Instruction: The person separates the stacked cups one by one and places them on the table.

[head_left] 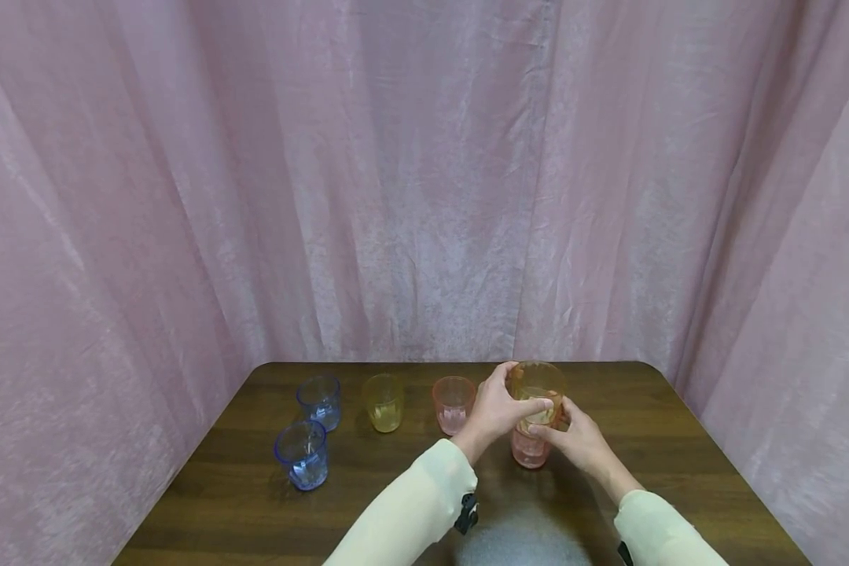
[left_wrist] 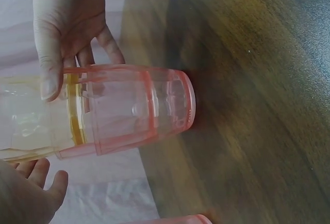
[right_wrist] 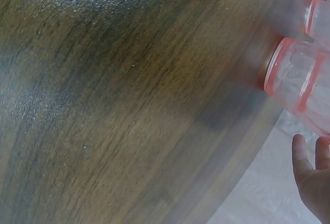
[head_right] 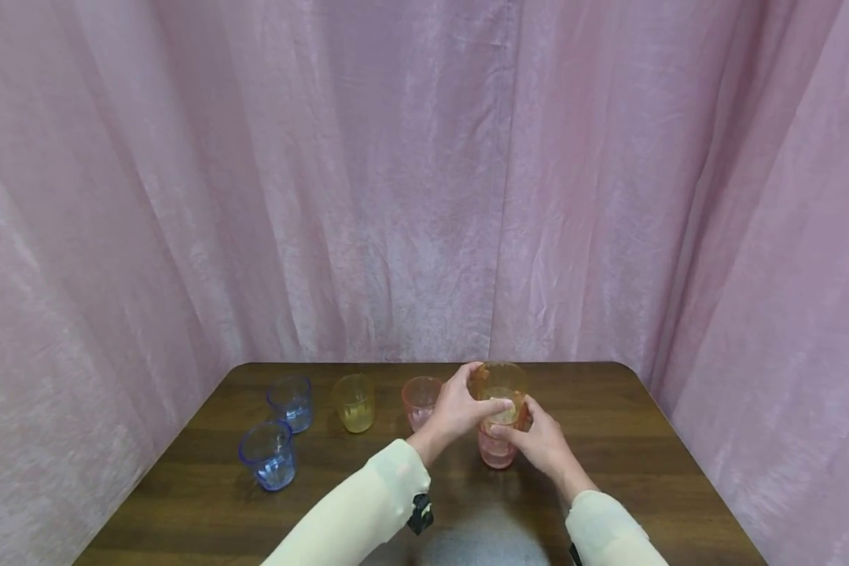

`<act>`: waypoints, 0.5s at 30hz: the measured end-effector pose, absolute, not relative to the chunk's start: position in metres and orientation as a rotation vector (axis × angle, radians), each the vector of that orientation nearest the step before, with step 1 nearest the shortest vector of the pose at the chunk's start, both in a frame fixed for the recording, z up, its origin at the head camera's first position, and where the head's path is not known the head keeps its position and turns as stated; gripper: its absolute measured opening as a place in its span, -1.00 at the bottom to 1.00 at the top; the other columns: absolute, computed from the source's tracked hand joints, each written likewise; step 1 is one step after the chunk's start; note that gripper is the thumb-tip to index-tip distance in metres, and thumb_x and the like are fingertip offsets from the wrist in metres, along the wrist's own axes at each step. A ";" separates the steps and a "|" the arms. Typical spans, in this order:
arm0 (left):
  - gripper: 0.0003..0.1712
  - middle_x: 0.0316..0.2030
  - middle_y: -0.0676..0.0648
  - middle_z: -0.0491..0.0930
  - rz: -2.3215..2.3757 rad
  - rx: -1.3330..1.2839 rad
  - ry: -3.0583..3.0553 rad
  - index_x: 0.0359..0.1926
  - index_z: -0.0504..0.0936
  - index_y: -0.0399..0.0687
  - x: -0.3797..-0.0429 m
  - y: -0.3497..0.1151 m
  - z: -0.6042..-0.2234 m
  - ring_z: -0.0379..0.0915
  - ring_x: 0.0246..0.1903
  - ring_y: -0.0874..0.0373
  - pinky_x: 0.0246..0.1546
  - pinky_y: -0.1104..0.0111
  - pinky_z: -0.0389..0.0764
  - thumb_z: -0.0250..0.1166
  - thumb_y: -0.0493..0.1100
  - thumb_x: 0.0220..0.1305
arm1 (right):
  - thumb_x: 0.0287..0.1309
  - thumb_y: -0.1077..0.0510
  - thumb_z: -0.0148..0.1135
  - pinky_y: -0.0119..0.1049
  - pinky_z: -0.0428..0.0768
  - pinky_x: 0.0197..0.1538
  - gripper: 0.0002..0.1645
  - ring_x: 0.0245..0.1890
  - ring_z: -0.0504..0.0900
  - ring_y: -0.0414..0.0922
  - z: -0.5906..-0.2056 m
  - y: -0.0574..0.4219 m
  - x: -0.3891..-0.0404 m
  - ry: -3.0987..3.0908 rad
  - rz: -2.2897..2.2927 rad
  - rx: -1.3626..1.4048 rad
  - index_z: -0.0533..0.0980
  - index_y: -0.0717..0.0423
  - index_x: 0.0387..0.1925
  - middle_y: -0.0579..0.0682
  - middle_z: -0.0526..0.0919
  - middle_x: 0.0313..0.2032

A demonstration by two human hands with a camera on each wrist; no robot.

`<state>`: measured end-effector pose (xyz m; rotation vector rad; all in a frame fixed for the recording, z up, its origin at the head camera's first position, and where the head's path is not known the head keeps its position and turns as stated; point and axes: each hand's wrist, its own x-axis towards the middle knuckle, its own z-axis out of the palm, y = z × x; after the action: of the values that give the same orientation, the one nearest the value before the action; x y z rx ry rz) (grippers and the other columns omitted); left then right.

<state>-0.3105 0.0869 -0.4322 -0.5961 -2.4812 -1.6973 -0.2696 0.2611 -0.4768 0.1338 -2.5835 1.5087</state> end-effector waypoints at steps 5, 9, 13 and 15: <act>-0.05 0.09 0.08 0.53 -1.714 -0.587 -2.483 0.31 0.39 0.03 -0.310 0.086 -0.429 0.49 0.04 0.18 0.02 0.24 0.57 0.59 0.19 -0.06 | 0.11 -0.14 0.45 0.08 0.51 0.16 0.00 0.19 0.49 0.16 -0.477 0.260 -0.270 -2.588 1.517 0.106 0.20 0.14 0.44 0.24 0.51 0.21; -0.04 0.12 0.06 0.52 -1.711 -0.570 -2.467 0.32 0.38 0.02 -0.310 0.086 -0.426 0.47 0.08 0.15 0.07 0.20 0.54 0.58 0.20 -0.06 | 0.11 -0.13 0.46 0.06 0.53 0.12 0.00 0.18 0.50 0.16 -0.477 0.260 -0.271 -2.588 1.521 0.094 0.21 0.16 0.42 0.24 0.53 0.18; 0.00 0.14 0.03 0.50 -1.723 -0.569 -2.444 0.34 0.36 -0.01 -0.310 0.085 -0.421 0.45 0.11 0.12 0.11 0.19 0.51 0.59 0.20 -0.07 | 0.09 -0.15 0.46 0.08 0.51 0.15 0.02 0.22 0.47 0.17 -0.477 0.260 -0.271 -2.589 1.536 0.088 0.19 0.14 0.44 0.23 0.51 0.21; 0.01 0.15 0.02 0.49 -1.724 -0.569 -2.438 0.35 0.34 -0.03 -0.310 0.084 -0.420 0.44 0.12 0.12 0.11 0.19 0.50 0.59 0.20 -0.07 | 0.09 -0.17 0.46 0.10 0.50 0.17 0.06 0.25 0.44 0.19 -0.477 0.260 -0.271 -2.597 1.532 0.085 0.17 0.14 0.46 0.24 0.48 0.24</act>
<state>-0.3098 0.0837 -0.4197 -0.5693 -2.4376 -1.7240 -0.2712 0.2599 -0.4770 0.0848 -2.5972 1.5321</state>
